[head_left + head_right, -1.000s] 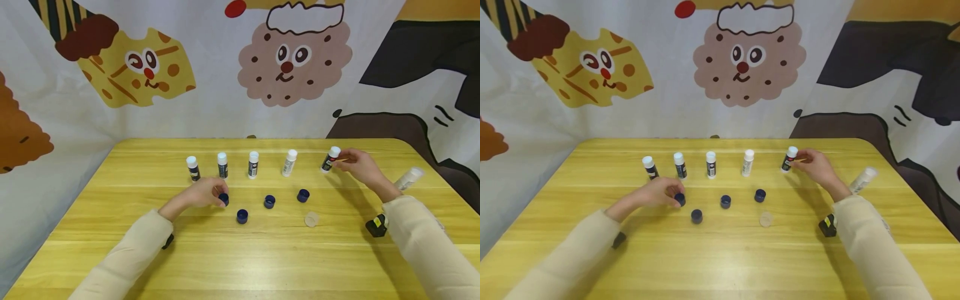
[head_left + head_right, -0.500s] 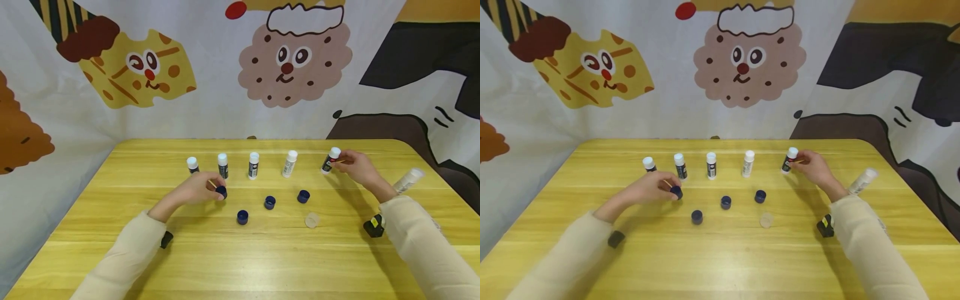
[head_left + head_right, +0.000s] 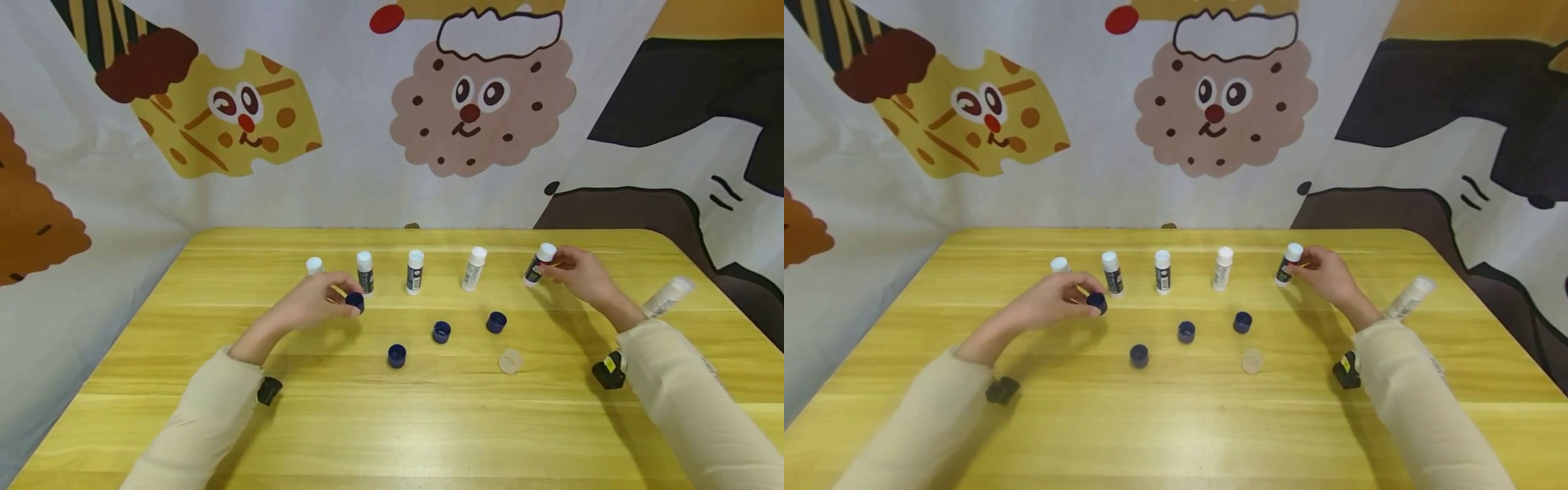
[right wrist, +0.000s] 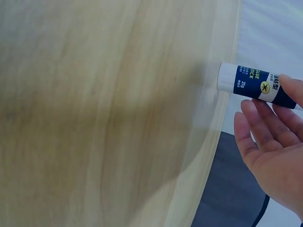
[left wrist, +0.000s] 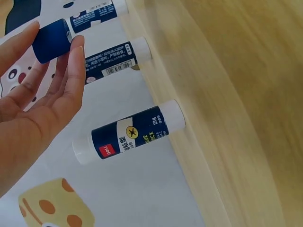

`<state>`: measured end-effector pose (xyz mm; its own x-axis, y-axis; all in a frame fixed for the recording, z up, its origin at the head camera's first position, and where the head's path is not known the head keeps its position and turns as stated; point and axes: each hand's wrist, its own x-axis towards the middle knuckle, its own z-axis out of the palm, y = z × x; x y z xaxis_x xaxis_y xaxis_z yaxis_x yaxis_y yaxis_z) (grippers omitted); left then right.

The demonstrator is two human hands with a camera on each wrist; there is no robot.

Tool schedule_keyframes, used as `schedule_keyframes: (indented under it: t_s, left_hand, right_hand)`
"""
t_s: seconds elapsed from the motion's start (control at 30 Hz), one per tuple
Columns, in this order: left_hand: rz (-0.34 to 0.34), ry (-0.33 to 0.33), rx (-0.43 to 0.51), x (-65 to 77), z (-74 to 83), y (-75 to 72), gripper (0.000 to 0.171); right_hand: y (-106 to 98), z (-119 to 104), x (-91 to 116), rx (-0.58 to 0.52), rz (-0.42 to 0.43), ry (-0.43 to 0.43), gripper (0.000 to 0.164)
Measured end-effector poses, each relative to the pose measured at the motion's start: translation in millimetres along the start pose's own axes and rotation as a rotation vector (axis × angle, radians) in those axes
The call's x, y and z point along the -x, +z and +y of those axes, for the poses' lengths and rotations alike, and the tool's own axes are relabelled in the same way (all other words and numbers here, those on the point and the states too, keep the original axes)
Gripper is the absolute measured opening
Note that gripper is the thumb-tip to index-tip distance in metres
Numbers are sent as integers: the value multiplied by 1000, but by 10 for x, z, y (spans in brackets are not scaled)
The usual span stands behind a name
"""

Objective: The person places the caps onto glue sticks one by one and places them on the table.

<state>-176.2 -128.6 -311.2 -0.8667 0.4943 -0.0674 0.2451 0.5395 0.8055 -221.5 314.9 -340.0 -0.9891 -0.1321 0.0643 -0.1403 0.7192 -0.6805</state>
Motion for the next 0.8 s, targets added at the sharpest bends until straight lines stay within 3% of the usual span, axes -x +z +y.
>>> schedule_keyframes:
  t_s: [0.6, 0.8]
  left_hand:
    - [8, 41, 32, 32, 0, -47, 25]
    - [41, 64, -3, 38, 5, -62, 26]
  right_hand:
    - [-204, -85, 119, 30, -26, -3, 42]
    - [-286, -198, 198, 38, 10, -14, 40]
